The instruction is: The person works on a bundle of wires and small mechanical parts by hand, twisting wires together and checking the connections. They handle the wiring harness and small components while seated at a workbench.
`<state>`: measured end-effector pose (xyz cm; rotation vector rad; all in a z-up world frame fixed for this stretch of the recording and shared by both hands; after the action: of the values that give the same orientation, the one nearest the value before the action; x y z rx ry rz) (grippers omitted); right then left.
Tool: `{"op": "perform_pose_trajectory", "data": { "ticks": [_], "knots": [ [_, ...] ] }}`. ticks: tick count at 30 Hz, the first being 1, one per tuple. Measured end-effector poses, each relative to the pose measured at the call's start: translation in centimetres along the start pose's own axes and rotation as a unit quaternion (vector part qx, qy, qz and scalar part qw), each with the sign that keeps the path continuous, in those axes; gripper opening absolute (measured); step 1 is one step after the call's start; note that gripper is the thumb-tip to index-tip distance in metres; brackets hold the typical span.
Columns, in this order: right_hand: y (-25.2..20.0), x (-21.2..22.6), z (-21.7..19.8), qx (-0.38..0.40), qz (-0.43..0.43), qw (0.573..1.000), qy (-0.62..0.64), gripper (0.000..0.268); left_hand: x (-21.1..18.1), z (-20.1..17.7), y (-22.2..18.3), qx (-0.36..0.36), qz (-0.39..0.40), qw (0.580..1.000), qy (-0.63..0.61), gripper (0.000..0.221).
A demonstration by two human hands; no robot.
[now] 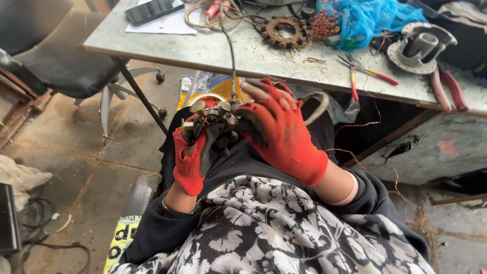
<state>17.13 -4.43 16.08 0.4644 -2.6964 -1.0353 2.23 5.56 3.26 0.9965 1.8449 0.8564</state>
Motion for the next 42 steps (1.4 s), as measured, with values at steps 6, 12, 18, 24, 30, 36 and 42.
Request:
{"op": "perform_pose_trajectory", "data": {
  "ticks": [6,12,18,24,30,36,42],
  "knots": [
    [-0.9,-2.1,-0.1,0.011,0.004,1.0,-0.001,0.051,-4.1,-2.2,1.6,-0.04,0.096,0.985,-0.137,0.017],
    [-1.1,-4.5,-0.8,0.02,0.062,0.996,-0.055,0.044,-2.0,2.1,0.9,0.078,-0.212,0.804,-0.55,0.025],
    [-1.8,-5.4,-1.4,0.135,0.055,0.989,-0.01,0.043,-3.1,1.6,1.8,0.078,-0.135,0.86,-0.486,0.022],
    [-3.0,-3.7,-4.7,0.164,0.048,0.985,-0.035,0.043,-7.2,-0.4,3.1,-0.002,0.131,0.971,-0.201,0.016],
    [-2.2,-4.0,-6.5,0.112,0.09,0.989,0.038,0.049,-4.0,3.4,2.8,0.147,-0.086,0.872,-0.459,0.032],
    [-1.9,-2.8,-5.2,0.105,0.054,0.989,0.088,0.052,-4.1,4.8,3.0,0.194,-0.072,0.865,-0.457,0.033],
    [-2.0,-3.6,-2.9,0.113,0.085,0.979,0.15,0.042,-6.9,1.8,4.3,0.154,0.095,0.909,-0.374,0.029]
  ]
}}
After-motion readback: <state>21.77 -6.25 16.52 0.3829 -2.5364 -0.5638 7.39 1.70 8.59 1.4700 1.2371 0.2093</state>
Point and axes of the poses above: each hand's wrist, its own y-axis towards the middle knuckle, its own z-axis out of the palm, x = y × z, the point moved 9 cm from there along y, towards the middle knuckle, and after that the axes turned 4 degrees about z, right-handed, at the moved point
